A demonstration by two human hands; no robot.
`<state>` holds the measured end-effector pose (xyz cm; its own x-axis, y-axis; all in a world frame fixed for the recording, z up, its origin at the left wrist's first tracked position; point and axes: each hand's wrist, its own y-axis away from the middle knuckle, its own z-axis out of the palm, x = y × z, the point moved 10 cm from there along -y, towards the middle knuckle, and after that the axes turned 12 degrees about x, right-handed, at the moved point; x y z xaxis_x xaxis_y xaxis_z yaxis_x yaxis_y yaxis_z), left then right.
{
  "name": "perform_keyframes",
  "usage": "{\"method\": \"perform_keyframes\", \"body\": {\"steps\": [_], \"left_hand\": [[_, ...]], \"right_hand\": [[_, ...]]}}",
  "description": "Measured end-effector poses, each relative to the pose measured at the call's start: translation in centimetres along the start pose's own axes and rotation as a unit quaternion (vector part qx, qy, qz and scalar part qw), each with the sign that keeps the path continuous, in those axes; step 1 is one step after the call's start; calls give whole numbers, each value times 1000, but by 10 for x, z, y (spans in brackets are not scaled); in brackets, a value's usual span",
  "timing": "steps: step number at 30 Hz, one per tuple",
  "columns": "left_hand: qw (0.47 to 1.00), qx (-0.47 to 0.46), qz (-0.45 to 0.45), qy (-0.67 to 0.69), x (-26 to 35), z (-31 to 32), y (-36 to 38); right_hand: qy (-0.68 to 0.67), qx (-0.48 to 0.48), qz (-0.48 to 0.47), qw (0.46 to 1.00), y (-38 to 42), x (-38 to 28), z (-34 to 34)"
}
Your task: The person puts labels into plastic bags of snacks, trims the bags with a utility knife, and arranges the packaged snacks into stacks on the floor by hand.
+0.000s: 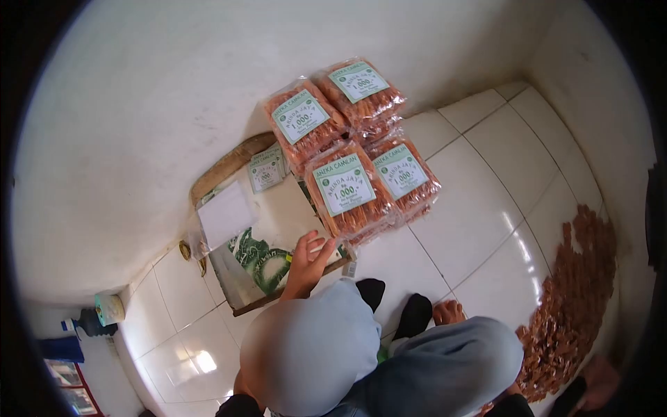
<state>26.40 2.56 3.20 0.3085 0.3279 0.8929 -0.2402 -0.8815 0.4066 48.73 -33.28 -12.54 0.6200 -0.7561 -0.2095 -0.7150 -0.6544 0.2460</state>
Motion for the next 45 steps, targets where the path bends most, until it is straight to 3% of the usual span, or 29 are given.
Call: {"method": "perform_keyframes", "body": {"steps": [2, 3, 4, 6, 7, 9, 11, 12, 13, 14, 15, 17, 18, 20, 21, 23, 25, 29, 31, 33, 35, 37, 39, 40, 42, 43, 45], "left_hand": [[999, 45, 3, 26, 25, 4, -16], [995, 81, 5, 49, 38, 1, -24], [995, 80, 13, 55, 47, 5, -36], [987, 133, 32, 82, 69, 4, -60], [977, 177, 50, 110, 78, 0, -73], [968, 198, 46, 148, 90, 2, -99], [946, 298, 21, 128, 98, -8, -104], [943, 306, 12, 129, 98, -6, -104], [933, 342, 22, 105, 99, -9, -103], [923, 376, 32, 77, 101, -12, -99], [923, 377, 23, 74, 98, -7, -95], [911, 371, -134, 123, 63, 5, -76], [909, 373, -145, 118, 65, 4, -70], [912, 217, -251, 242, 58, 42, -58], [909, 217, -261, 241, 53, 46, -51], [914, 276, -254, 153, 50, 37, -33], [903, 287, -294, 126, 97, 32, 4], [930, 178, -293, 130, 178, 37, 39], [950, 113, -234, 176, 223, 49, 31], [957, 82, -225, 163, 225, 55, 6], [972, 162, -109, 130, 217, 38, -40], [960, 275, -38, -20, 222, 6, -82], [920, 383, -24, -82, 214, -25, -114], [919, 384, -30, -85, 199, -30, -135], [946, 284, -140, 71, 146, -16, -176], [945, 284, -146, 70, 145, -22, -181], [975, 159, -141, 60, 152, -7, -191]], "right_hand": [[49, -226, 5, 973, -8, 2, 16], [64, -277, 1, 959, -22, -1, 9], [59, -260, -9, 964, -50, -8, -7], [-57, -72, -39, 995, -117, -44, -79], [-173, -10, -70, 982, -147, -66, -108], [-389, -38, -14, 921, -183, -138, -178], [-381, -25, -129, 915, -203, -217, -232], [-408, -26, -139, 902, -217, -235, -223], [-348, 33, -192, 917, -224, -262, -231], [-311, 2, -173, 934, -229, -285, -238], [-309, -6, -171, 936, -232, -304, -248], [-214, -121, -126, 961, -229, -324, -228], [-211, -133, -122, 961, -229, -327, -214], [-284, -70, -130, 947, -227, -325, -206], [-279, -77, -125, 949, -225, -325, -217], [-320, -216, -74, 920, -209, -328, -221], [-367, -256, -28, 894, -187, -311, -235], [-452, -265, 55, 850, -171, -288, -310], [-537, -314, 54, 781, -198, -292, -338], [-511, -279, 90, 808, -244, -283, -349], [-530, -253, 53, 808, -293, -305, -367], [-504, -236, 58, 829, -344, -307, -347], [-549, -239, -35, 800, -384, -334, -340], [-546, -244, -31, 801, -391, -338, -332], [-504, -285, -16, 815, -396, -350, -319], [-502, -289, -12, 815, -394, -356, -319], [-457, -270, 27, 847, -394, -356, -315]]}}
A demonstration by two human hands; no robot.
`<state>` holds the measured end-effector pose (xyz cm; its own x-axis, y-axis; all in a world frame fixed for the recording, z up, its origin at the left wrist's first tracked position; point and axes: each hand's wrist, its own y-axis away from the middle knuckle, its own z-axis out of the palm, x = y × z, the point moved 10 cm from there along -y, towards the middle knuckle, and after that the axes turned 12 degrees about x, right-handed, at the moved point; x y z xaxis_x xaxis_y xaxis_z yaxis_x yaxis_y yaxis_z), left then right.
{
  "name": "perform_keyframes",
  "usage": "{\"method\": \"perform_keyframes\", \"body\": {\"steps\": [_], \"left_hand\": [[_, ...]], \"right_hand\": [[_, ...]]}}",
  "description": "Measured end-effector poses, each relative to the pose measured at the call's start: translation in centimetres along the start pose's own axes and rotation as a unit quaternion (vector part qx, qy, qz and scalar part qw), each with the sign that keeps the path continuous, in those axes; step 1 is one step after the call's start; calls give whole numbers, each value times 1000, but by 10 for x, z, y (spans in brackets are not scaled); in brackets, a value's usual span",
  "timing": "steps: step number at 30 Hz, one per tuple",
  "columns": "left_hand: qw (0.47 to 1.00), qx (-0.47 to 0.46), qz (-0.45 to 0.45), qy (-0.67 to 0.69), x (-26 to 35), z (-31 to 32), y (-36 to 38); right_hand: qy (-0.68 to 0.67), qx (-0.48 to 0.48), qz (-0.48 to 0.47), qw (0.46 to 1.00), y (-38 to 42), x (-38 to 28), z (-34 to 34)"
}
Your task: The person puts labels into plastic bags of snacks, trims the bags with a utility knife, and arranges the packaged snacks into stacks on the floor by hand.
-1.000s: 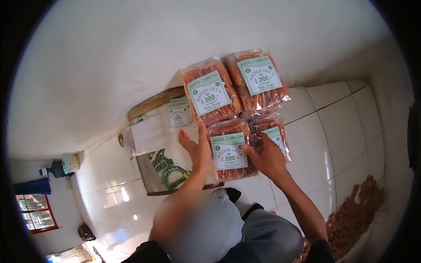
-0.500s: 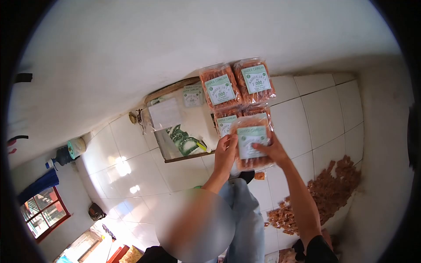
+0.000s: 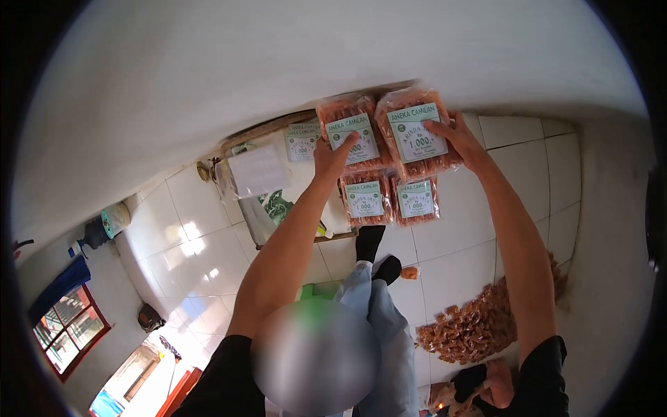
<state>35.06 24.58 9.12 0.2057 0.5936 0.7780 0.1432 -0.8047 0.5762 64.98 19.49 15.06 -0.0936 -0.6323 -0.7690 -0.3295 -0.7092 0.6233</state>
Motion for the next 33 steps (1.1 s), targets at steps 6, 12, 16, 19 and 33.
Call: {"method": "perform_keyframes", "body": {"steps": [6, 12, 16, 19, 33], "left_hand": [[998, -53, -21, 23, 13, 1, 12], [994, -73, -15, 76, 12, 4, 23], [997, -46, -39, 55, 5, -3, 33], [995, -38, -69, 60, 22, -5, 71], [982, -60, -163, -72, -1, 100, 369]], "right_hand": [[-62, -90, 62, 992, -9, 19, 23], [-82, -67, 53, 993, 4, 21, 21], [-39, -143, -73, 986, -3, 13, 31], [-136, -146, -51, 979, 26, -12, 29], [-309, -111, 155, 932, 284, 202, -187]]}}
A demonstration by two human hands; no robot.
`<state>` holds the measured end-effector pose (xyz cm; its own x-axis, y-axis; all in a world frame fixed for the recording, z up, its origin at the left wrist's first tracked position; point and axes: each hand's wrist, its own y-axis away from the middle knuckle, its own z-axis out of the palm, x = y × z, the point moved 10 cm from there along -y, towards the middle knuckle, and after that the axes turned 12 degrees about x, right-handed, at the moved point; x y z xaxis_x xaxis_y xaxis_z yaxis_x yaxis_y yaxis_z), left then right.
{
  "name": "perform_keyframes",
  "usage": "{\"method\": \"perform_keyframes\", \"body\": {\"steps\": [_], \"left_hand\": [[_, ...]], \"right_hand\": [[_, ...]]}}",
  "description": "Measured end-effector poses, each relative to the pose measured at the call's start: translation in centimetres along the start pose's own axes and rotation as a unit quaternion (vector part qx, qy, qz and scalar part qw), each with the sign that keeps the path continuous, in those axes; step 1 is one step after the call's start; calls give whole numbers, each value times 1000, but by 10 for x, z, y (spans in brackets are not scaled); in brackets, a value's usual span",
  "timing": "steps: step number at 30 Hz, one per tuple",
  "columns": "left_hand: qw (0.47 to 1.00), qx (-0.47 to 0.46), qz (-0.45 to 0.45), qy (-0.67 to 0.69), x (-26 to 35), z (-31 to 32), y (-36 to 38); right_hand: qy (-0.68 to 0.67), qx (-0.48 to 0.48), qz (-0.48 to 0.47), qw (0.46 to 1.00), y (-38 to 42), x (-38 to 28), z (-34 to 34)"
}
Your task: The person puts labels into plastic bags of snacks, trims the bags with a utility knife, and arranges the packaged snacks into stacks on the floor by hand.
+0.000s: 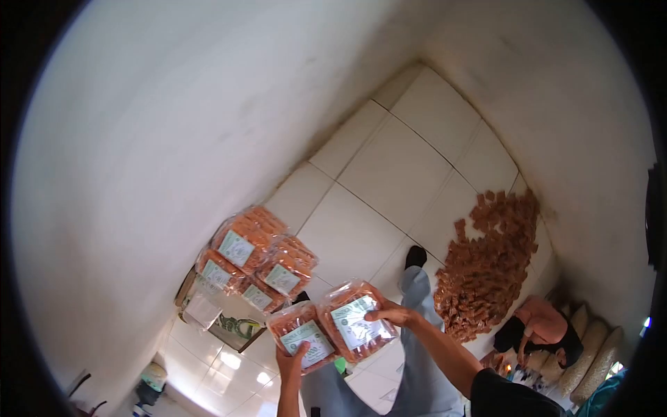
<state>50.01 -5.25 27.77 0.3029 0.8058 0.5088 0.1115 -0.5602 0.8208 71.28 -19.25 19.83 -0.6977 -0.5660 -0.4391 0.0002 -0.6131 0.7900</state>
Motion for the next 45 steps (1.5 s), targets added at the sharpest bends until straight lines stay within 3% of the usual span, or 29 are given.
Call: {"method": "perform_keyframes", "body": {"steps": [1, 2, 5, 9, 11, 13, 16, 18, 20, 21, 22, 23, 29, 36, 37, 39, 41, 43, 45], "left_hand": [[998, 15, -59, -20, 3, 21, 33], [999, -3, -5, -47, -32, 21, 20], [994, -38, -56, -85, -37, 110, 54], [989, -64, -106, -87, 5, 252, 101], [993, -105, 1, -56, 4, 295, 62], [994, -100, -11, -48, 40, 363, 62], [991, -132, 13, 6, 58, 443, 20], [986, -161, 12, 45, 80, 507, -12], [987, -153, -32, 38, 81, 547, -45], [982, -181, 9, 49, 93, 582, -67], [977, -201, 49, 57, 103, 609, -82], [979, -200, 11, 49, 101, 632, -97], [969, -238, 69, 13, 116, 773, -212], [961, -254, 79, 80, 124, 843, -306], [957, -260, 79, 102, 125, 852, -318], [960, -239, 100, 108, 129, 861, -331], [958, -208, 193, 45, 126, 871, -354], [962, -159, 221, -5, 120, 874, -363], [963, -93, 251, 8, 125, 874, -364]], "right_hand": [[-43, -9, 11, 999, 25, -5, -23], [-40, 13, 12, 999, 48, -10, -46], [-82, 50, 11, 995, 88, -34, -128], [-130, 102, 17, 986, 125, -109, -237], [-185, 135, 21, 973, 117, -118, -293], [-233, 145, 15, 962, 115, -176, -336], [-259, 203, 70, 942, 93, -214, -408], [-150, 253, -42, 955, 66, -267, -457], [-146, 260, -59, 953, 40, -305, -480], [-138, 275, -84, 948, 13, -333, -506], [-125, 250, -91, 956, -16, -350, -532], [-111, 225, -102, 963, -38, -365, -551], [-47, 170, -139, 974, -184, -444, -640], [64, 109, -259, 958, -301, -542, -660], [71, 111, -261, 956, -315, -550, -667], [97, 107, -177, 974, -337, -554, -672], [136, 123, -191, 964, -348, -563, -668], [168, 136, -210, 953, -349, -577, -662], [410, 244, -245, 844, -350, -598, -684]]}}
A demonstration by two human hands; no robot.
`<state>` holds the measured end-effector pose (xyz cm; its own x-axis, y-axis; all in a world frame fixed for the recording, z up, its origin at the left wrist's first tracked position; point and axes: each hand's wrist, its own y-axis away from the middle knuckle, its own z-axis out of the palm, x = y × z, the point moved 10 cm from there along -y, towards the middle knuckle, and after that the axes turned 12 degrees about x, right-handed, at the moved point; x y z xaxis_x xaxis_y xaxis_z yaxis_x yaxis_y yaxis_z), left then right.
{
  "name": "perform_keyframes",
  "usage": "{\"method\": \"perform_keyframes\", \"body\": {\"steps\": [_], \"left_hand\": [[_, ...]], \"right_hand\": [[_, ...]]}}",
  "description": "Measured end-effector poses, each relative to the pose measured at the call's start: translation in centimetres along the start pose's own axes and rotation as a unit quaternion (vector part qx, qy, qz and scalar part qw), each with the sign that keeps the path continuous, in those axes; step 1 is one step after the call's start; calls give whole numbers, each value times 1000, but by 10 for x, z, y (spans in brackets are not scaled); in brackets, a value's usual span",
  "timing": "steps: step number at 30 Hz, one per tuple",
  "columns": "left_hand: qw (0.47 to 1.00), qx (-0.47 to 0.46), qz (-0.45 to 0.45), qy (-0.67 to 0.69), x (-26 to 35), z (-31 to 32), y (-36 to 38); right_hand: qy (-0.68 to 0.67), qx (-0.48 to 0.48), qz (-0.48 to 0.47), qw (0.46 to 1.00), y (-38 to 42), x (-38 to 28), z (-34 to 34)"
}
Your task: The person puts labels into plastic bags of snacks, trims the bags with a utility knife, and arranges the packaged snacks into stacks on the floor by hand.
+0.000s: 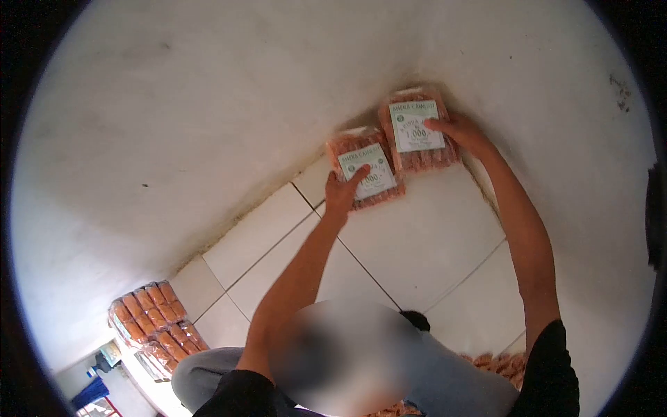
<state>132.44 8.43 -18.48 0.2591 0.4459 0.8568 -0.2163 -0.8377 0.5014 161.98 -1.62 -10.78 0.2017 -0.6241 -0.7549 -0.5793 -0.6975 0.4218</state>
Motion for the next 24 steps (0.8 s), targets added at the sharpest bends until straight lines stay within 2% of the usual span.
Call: {"method": "perform_keyframes", "body": {"steps": [1, 2, 4, 6, 7, 8, 9, 10, 11, 12, 14, 15, 17, 18, 20, 21, 22, 23, 24], "left_hand": [[1000, 3, 13, 6, 12, 7, 5], [1000, 24, 7, 10, 20, 11, 15], [999, 48, 8, 9, 12, 6, 29], [979, 175, 94, -44, 21, -5, 26], [988, 152, 20, -17, 8, 1, 29], [987, 157, 21, -9, 4, -1, 29], [979, 171, 107, -36, 10, -3, 26], [962, 182, 192, -66, 30, -2, 38], [951, 156, 216, -159, 31, 7, 50], [951, 155, 216, -158, 38, 3, 64], [879, 75, 326, -340, 50, 26, 89], [877, 70, 330, -342, 48, 24, 91], [828, 86, 346, -432, 50, 32, 90], [829, 87, 350, -428, 52, 32, 90], [814, 89, 336, -466, 50, 33, 88], [814, 95, 337, -463, 57, 31, 94], [802, 71, 338, -487, 62, 34, 103], [789, 47, 338, -511, 61, 38, 109], [788, 50, 339, -511, 57, 38, 110]], "right_hand": [[139, 72, -62, 986, 27, -32, -16], [138, 72, -67, 986, 26, -34, -19], [271, 244, -89, 927, 40, -43, -42], [256, 269, -107, 922, 55, -44, -32], [264, 300, -212, 892, 72, -56, -19], [266, 325, -313, 852, 94, -69, -6], [268, 323, -319, 850, 104, -69, 0], [337, 283, -296, 848, 107, -64, 14], [403, 243, -269, 841, 106, -54, 23], [404, 243, -269, 840, 100, -46, 22], [330, 275, -355, 830, 93, -44, 18], [329, 279, -351, 831, 96, -44, 18], [351, 304, -361, 809, 100, -51, 13], [354, 308, -363, 805, 105, -52, 14], [200, 395, -362, 820, 130, -44, -1], [195, 426, -312, 826, 141, -29, 0], [194, 426, -317, 825, 154, -36, 5], [-26, 357, -84, 930, 143, 3, 5], [-243, 243, 162, 925, 143, 46, 37]]}}
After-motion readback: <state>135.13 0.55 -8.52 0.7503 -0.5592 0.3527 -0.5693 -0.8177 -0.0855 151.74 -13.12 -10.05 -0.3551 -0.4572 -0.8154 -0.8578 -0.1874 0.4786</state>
